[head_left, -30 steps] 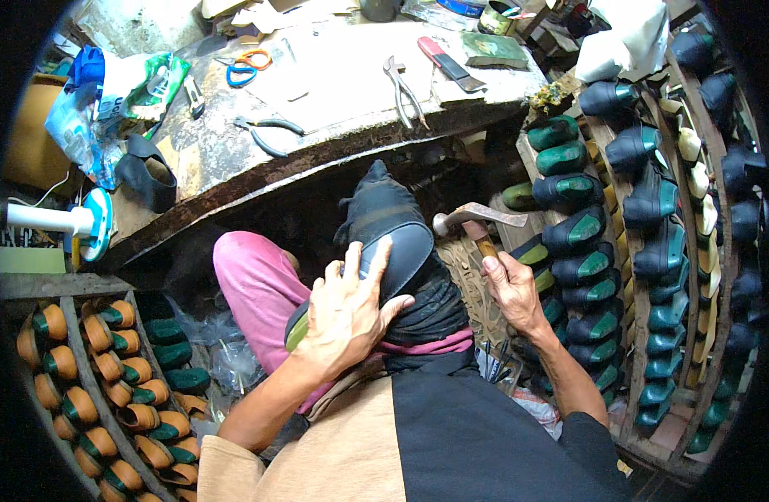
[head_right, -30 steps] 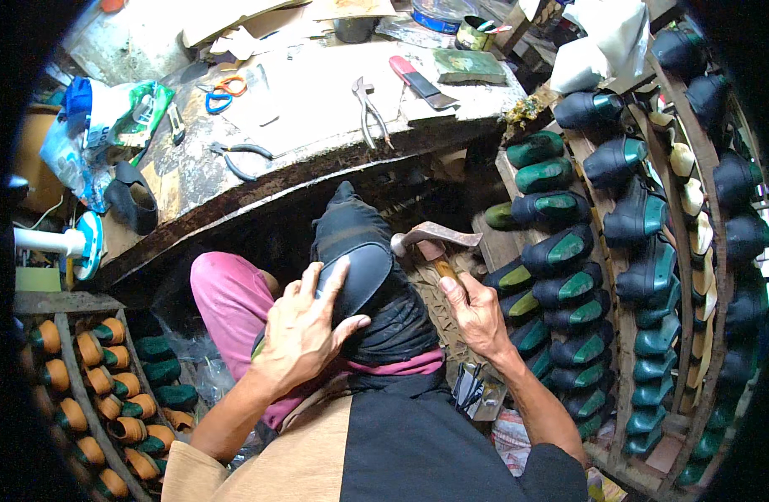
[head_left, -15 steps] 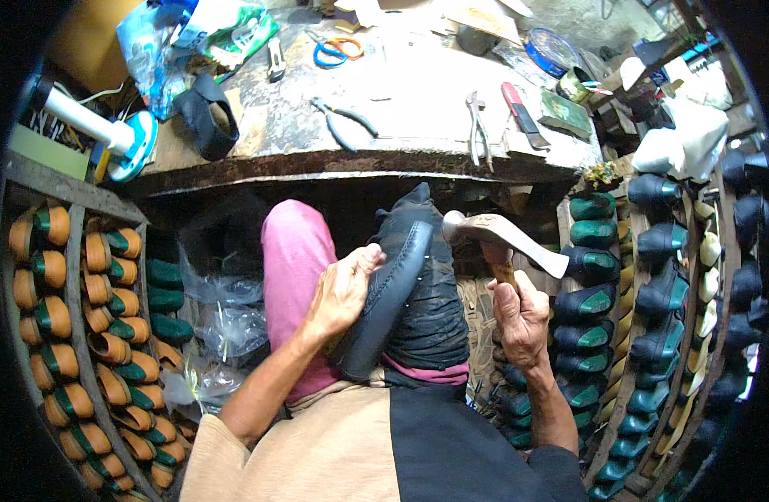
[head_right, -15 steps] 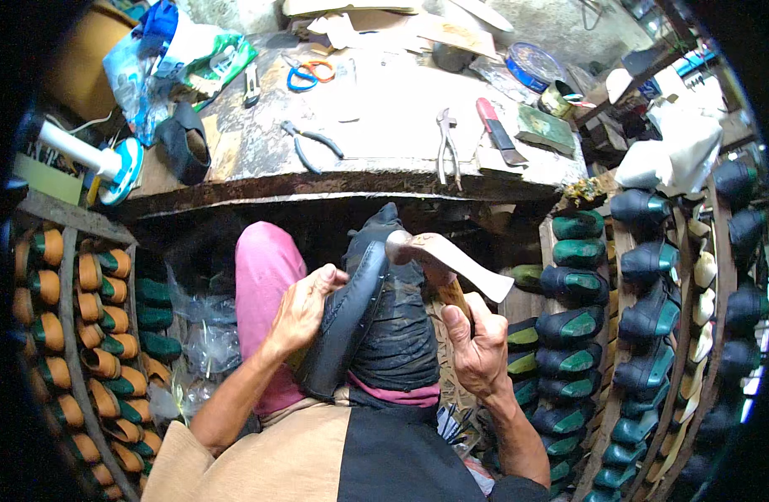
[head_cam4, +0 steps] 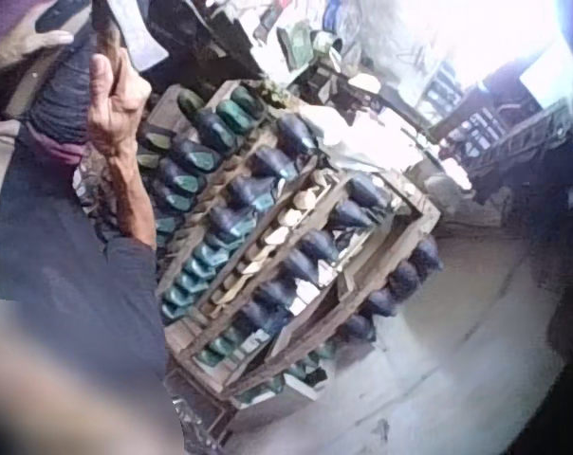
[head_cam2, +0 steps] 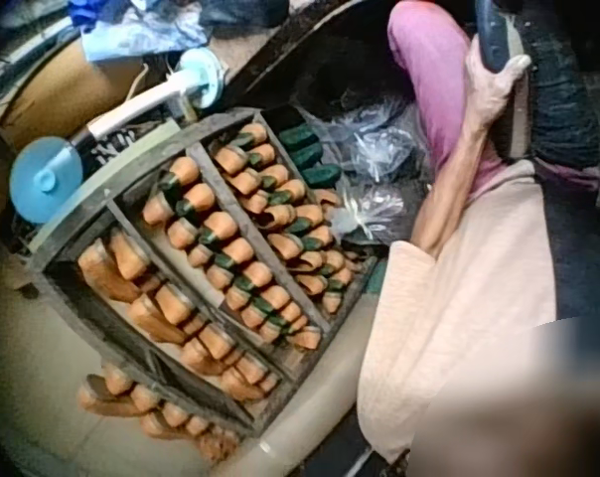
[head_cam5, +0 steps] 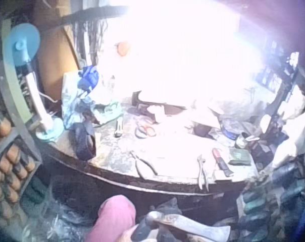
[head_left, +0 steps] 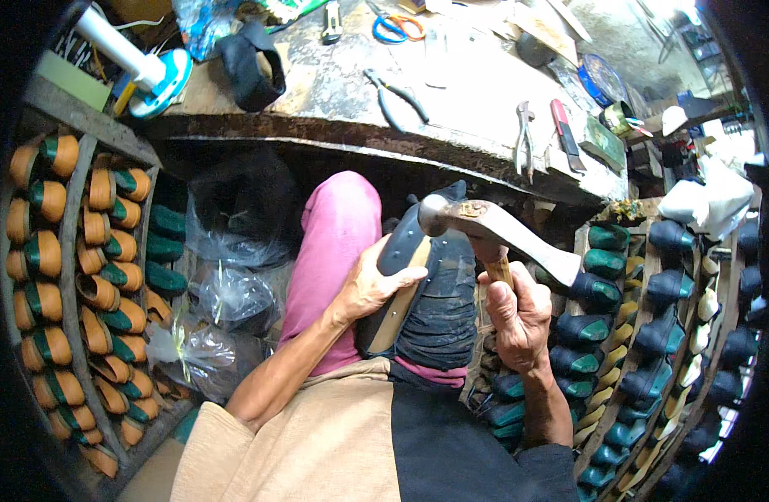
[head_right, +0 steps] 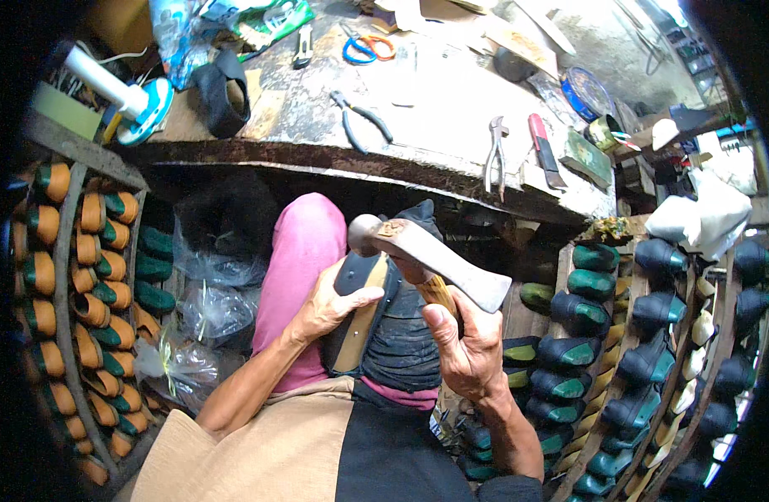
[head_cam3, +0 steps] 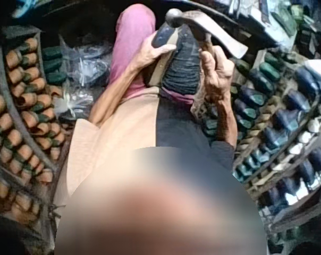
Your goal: The person secures a black slipper onto a green shoe last and uses a hammer to drive nails along the sole edge. They repeatedly tap the sole and heel area to attach the sole to the upper, then remove the shoe from the last.
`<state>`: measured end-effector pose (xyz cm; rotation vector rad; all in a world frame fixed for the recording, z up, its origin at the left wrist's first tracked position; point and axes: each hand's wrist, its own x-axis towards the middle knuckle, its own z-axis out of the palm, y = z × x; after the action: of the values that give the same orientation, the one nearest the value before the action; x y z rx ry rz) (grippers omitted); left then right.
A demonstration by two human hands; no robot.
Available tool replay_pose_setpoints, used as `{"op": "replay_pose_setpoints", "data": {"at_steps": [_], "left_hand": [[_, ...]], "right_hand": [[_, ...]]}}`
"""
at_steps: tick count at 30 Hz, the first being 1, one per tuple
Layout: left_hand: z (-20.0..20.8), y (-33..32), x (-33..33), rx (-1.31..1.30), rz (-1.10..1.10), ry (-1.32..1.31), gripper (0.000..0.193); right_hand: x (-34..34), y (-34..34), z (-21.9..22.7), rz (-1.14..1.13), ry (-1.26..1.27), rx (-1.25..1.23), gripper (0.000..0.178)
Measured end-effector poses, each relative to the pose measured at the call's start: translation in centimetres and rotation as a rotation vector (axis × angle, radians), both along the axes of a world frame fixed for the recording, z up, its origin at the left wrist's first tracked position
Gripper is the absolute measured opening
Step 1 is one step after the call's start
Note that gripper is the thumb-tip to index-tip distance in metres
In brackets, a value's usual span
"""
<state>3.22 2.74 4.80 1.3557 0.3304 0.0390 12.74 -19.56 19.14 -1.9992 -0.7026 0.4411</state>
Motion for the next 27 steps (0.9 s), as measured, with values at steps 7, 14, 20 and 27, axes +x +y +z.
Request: {"op": "replay_pose_setpoints", "data": {"at_steps": [7,14,20,27], "left_hand": [[-0.9,0.2,0.3,0.148,-0.080,-0.068,0.054],[-1.7,-0.1,0.1,0.029,0.005,-0.095,0.044],[-0.6,0.9,0.6,-0.073,-0.014,0.000,0.051],[9.8,2.2,2.8,0.207,-0.187,-0.102,0.055]], "right_hand": [[5.0,4.0,-0.7,0.421,-0.484,-0.514,0.030],[6.0,3.3,-0.5,0.460,-0.468,-0.173,0.022],[5.9,3.5,-1.7,0.415,-0.512,-0.487,0.033],[2.3,-2.4,1.9,-0.106,-0.130,0.202,0.046]]}}
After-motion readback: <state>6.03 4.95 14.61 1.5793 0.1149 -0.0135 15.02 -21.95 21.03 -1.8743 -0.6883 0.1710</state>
